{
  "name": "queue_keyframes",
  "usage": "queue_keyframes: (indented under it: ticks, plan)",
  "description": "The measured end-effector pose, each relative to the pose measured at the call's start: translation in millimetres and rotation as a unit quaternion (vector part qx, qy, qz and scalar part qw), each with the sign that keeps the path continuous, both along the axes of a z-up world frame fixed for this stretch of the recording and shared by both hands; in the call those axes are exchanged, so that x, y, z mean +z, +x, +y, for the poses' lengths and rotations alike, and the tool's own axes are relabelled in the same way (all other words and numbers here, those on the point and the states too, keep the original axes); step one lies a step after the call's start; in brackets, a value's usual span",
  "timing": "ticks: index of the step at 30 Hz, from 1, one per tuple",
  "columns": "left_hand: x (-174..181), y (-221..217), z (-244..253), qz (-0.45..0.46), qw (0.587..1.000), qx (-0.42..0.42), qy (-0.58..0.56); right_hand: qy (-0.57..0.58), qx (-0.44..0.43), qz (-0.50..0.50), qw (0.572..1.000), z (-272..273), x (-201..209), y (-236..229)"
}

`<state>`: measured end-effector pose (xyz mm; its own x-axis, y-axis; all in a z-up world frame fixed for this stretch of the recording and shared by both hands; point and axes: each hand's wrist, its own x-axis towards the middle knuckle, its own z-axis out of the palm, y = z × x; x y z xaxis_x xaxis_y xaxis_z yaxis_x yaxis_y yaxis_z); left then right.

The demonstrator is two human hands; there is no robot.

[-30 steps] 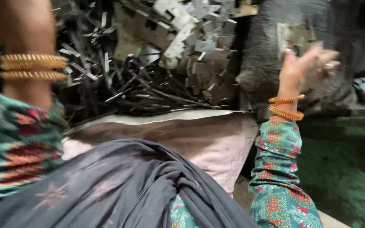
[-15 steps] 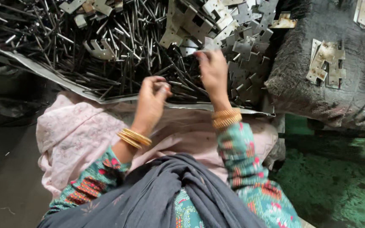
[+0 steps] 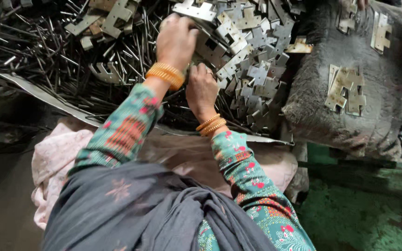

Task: The person repeatedly picks up metal plates and rods from a large pile, inserts the rods into the plates, and places the assembled units onto a nearby surface. The task continues in a repetitive loop throughout the clip.

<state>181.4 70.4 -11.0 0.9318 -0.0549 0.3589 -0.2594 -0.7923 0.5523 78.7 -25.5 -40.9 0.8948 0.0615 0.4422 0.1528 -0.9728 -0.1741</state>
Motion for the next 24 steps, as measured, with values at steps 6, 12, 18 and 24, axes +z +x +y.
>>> queue_keyframes:
  ticks: [6, 12, 18, 24]
  plan:
    - [10, 59, -37, 0.047, 0.969, -0.011, 0.243, 0.223, 0.049, -0.161, 0.960, -46, 11, -30]
    - [11, 39, 0, 0.107, 0.976, -0.188, 0.007, 0.922, -0.002, -0.006, 0.386, -93, 0, -40]
    - [-5, -56, 61, 0.128, 0.983, 0.015, -0.128, 0.923, 0.028, 0.136, 0.360, -67, -39, -60]
    - [-1, -165, 41, 0.185, 0.790, -0.029, -0.584, 0.956, 0.065, 0.152, 0.241, -12, -19, -79]
